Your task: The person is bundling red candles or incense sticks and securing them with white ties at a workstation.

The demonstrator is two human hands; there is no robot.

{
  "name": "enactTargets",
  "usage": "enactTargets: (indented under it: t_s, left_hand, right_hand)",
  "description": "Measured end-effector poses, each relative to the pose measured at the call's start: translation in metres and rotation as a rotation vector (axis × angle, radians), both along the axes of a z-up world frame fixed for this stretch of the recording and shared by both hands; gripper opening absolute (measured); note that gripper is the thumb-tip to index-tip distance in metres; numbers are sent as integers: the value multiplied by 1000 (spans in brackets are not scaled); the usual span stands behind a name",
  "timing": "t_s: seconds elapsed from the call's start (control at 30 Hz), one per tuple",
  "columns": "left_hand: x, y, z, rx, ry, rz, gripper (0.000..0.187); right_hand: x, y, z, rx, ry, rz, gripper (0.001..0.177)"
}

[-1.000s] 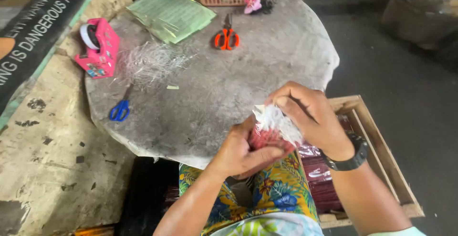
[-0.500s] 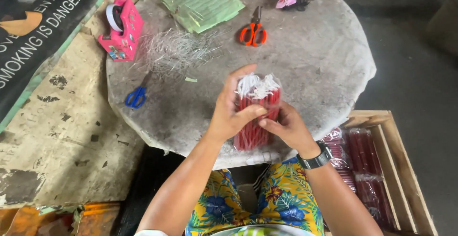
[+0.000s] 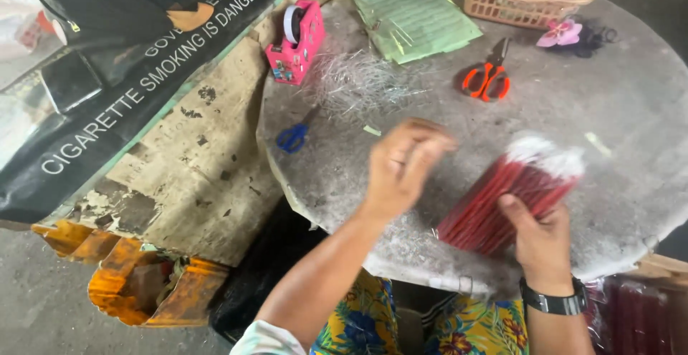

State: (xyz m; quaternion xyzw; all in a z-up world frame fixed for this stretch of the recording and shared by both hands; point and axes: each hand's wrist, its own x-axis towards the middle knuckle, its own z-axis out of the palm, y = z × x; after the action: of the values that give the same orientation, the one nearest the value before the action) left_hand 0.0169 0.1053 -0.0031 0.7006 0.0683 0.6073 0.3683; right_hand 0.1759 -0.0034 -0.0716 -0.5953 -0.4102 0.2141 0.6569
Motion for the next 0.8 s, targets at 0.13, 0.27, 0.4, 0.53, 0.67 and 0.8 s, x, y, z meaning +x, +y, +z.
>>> enactTargets:
  t_s: [0.13, 0.27, 0.4, 0.53, 0.67, 0.8]
  left_hand:
    - [-38, 65, -41, -140, 142, 283, 11]
    - [-69, 132, -70, -119, 216, 704, 8]
    - [-70, 162, -54, 327, 528, 736, 19]
    - [-50, 201, -71, 464, 813, 920, 27]
    - [-29, 225, -70, 350, 1191, 1023, 21]
    - [-26, 225, -49, 309, 907, 959, 13]
  right_hand:
    - [14, 11, -3, 194, 254, 11, 25]
    - [20, 20, -6, 174, 242, -25, 29]
    - [16, 20, 2, 161, 159, 35, 19]
    - [15, 16, -1, 139, 151, 38, 21]
    - [16, 16, -4, 110, 103, 5, 15]
    - [11, 14, 11, 112, 57, 53, 19]
